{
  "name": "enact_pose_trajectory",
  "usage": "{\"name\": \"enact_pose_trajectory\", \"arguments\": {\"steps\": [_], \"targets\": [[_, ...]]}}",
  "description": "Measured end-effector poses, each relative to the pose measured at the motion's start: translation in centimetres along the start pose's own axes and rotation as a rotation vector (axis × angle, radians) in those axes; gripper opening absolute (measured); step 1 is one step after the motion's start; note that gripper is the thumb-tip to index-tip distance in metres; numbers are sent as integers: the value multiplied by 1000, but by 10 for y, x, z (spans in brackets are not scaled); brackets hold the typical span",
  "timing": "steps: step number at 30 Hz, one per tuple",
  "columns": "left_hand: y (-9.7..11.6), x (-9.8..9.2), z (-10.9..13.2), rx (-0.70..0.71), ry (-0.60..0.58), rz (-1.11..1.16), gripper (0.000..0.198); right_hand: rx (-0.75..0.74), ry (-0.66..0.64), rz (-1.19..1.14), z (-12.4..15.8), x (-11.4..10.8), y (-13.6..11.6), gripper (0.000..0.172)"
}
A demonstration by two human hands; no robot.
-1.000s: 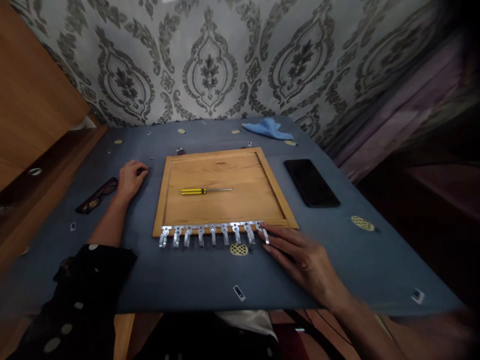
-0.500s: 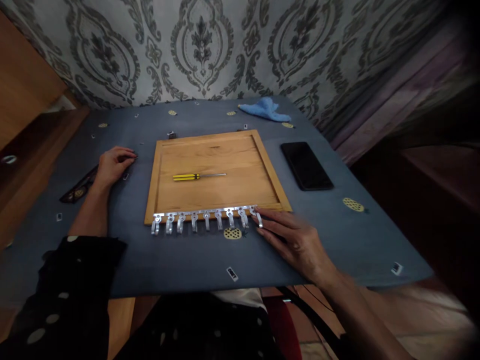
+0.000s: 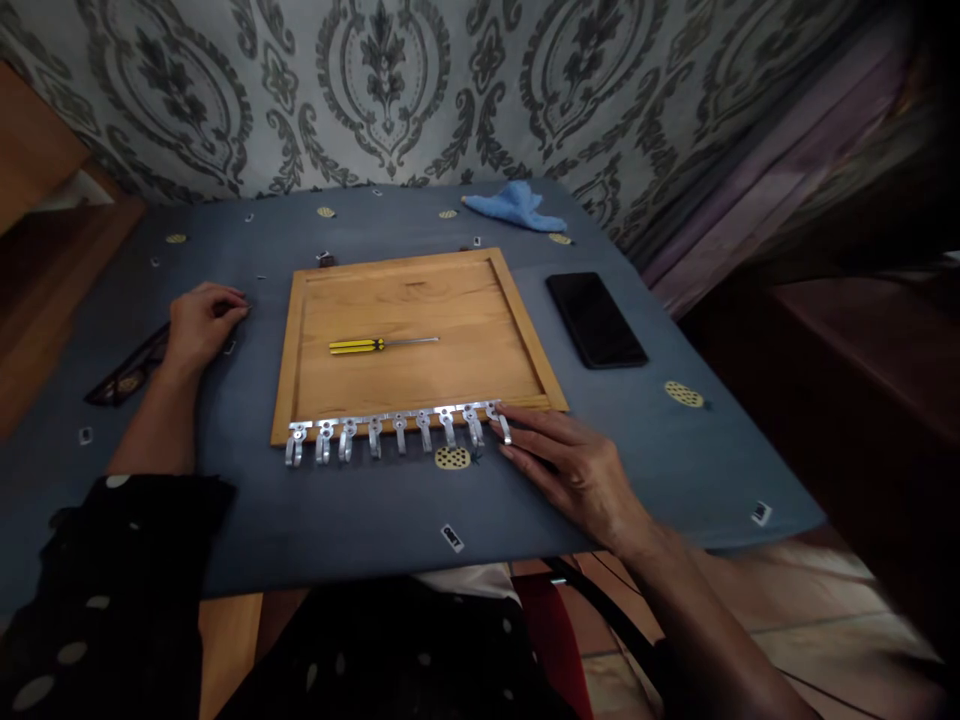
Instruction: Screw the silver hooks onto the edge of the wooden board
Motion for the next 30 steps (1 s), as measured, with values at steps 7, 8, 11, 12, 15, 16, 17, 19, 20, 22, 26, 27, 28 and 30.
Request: {"name": "enact_pose_trajectory", "arguments": {"steps": [7, 8, 11, 12, 15, 16, 17, 19, 20, 22, 26, 27, 28, 30], "targets": [[3, 1, 1, -38, -15, -47, 32, 1, -1, 0, 1, 0, 0, 25], [4, 1, 1, -48, -15, -56, 32, -1, -2, 2, 1, 0, 0, 25], [9, -3, 3, -85, -1, -80, 31, 1, -7, -2, 0, 1, -1, 24], [11, -5, 4, -95, 4, -83, 31, 2, -5, -7, 0, 1, 0, 24], [20, -12, 8, -123, 13, -74, 30, 1, 10, -18, 0, 1, 0, 23], [24, -15, 9, -132, 18, -67, 29, -5, 16, -19, 0, 1, 0, 23], [28, -17, 10, -139, 23, -58, 27, -14, 23, -17, 0, 1, -1, 23], [38, -22, 11, -147, 31, -35, 21, -26, 33, -11, 0, 0, -2, 22], [43, -24, 11, -145, 30, -21, 19, -29, 35, -10, 0, 0, -2, 22], [56, -26, 11, -134, 24, 13, 15, -19, 29, -12, 0, 1, -1, 22], [89, -32, 11, -74, -6, 102, 16, -10, 28, -14, 1, 2, 1, 23], [101, -34, 11, -47, -26, 128, 16, -9, 28, -16, 2, 2, 1, 23], [114, -34, 13, -13, -51, 157, 17, -8, 26, -17, 2, 2, 1, 24], [144, -34, 18, 78, -113, 226, 19, -4, 17, -18, 1, 3, 1, 25]]}}
Point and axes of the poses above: each hand's wrist, its own z-axis away from the middle knuckle, its own x-axis out of the palm, y = z × x, the point moved 8 cm from there along -z, towards the middle knuckle, and after that the axes turned 2 degrees about x, right-handed, at the moved point
